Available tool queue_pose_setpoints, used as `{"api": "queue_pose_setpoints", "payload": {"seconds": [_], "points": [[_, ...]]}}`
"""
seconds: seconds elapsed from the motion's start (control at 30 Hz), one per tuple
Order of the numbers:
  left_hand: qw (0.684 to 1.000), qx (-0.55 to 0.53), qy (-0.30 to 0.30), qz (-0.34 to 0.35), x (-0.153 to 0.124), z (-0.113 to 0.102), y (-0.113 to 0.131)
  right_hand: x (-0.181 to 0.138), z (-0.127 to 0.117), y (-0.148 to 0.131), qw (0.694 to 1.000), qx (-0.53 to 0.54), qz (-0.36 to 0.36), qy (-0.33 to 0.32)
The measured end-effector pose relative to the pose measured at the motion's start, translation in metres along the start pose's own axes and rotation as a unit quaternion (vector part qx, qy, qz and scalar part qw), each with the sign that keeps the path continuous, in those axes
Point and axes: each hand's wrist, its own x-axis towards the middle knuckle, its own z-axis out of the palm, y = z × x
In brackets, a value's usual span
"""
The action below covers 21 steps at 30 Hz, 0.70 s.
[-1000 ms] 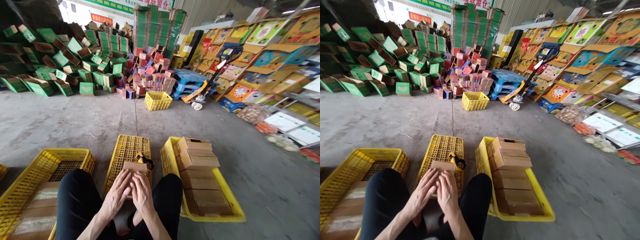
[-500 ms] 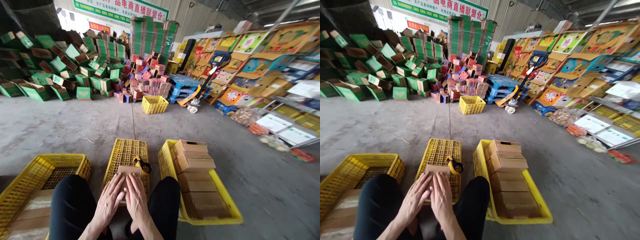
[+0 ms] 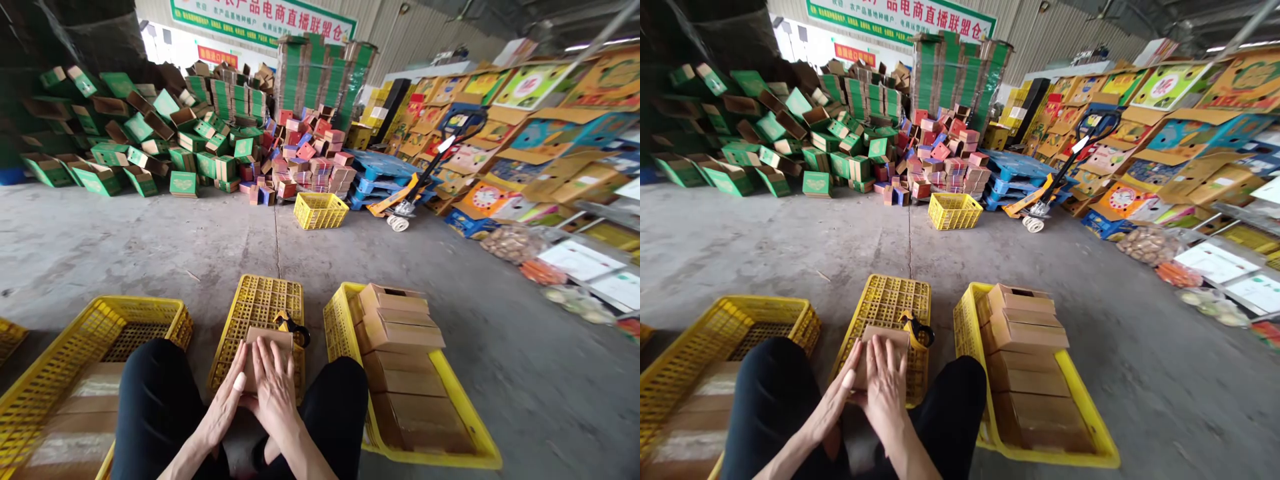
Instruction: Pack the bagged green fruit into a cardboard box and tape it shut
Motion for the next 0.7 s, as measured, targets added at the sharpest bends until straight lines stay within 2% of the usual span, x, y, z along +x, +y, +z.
{"api": "queue_pose_setpoints", "payload": {"seconds": [0.37, 0.6, 0.7], "points": [[0.998, 0.025, 0.055, 0.031, 0.006, 0.006, -0.006, 0.005, 0.005, 0.001, 0.996, 0.041, -0.071, 0.025], [0.996, 0.057, 0.045, 0.052, 0.005, 0.007, -0.008, 0.001, 0.003, -0.004, 0.988, 0.077, -0.104, 0.086], [0.993, 0.088, 0.038, 0.069, 0.004, 0.005, -0.006, -0.006, -0.003, -0.001, 0.984, 0.096, -0.116, 0.092]]}}
